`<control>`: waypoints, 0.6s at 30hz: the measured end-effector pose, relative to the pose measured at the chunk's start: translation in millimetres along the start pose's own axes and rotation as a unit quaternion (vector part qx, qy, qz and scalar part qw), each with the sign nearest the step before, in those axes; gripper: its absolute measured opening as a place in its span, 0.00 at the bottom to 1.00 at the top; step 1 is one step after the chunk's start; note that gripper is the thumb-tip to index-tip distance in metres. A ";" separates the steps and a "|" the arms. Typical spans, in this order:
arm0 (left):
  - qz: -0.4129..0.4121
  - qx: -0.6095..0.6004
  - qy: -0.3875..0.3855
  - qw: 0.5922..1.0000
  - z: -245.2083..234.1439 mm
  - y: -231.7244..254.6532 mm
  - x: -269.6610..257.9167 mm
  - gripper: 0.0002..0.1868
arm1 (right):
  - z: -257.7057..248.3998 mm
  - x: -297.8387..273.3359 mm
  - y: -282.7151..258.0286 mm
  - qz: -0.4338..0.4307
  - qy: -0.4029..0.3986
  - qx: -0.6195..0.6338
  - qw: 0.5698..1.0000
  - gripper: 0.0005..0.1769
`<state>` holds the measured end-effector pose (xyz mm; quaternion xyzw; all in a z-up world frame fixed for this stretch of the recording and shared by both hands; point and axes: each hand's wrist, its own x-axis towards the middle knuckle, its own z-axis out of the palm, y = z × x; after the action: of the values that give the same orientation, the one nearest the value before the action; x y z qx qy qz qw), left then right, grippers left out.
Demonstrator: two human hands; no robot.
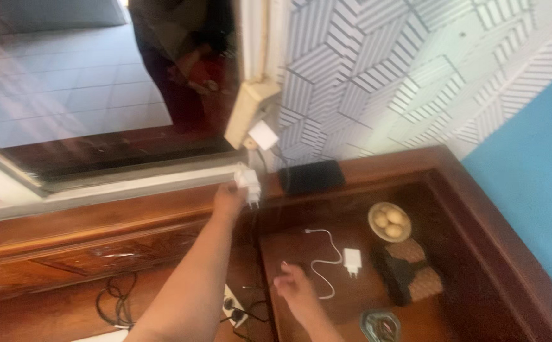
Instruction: The person wraps several charging cables around their respective power adapters and places them on a wooden surface.
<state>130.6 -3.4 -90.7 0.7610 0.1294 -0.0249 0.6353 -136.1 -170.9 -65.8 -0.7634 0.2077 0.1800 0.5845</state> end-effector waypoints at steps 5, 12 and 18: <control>0.092 0.238 0.039 0.966 5.1 8.3 9.7 0.22 | -17.7 -7.6 80.2 0.036 0.029 0.016 0.999 0.28; -0.005 0.092 -0.053 0.994 3.4 30.5 -4.4 0.17 | -35.7 34.6 167.8 0.053 0.103 0.064 0.991 0.24; -0.056 0.015 -0.090 0.994 1.3 49.9 -13.5 0.18 | -50.5 58.8 201.0 0.060 0.104 0.079 0.990 0.24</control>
<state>129.2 -14.8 -40.3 0.7567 0.1137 -0.1314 0.6303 -190.6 -272.5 -247.9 -0.7159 0.3259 0.1175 0.6062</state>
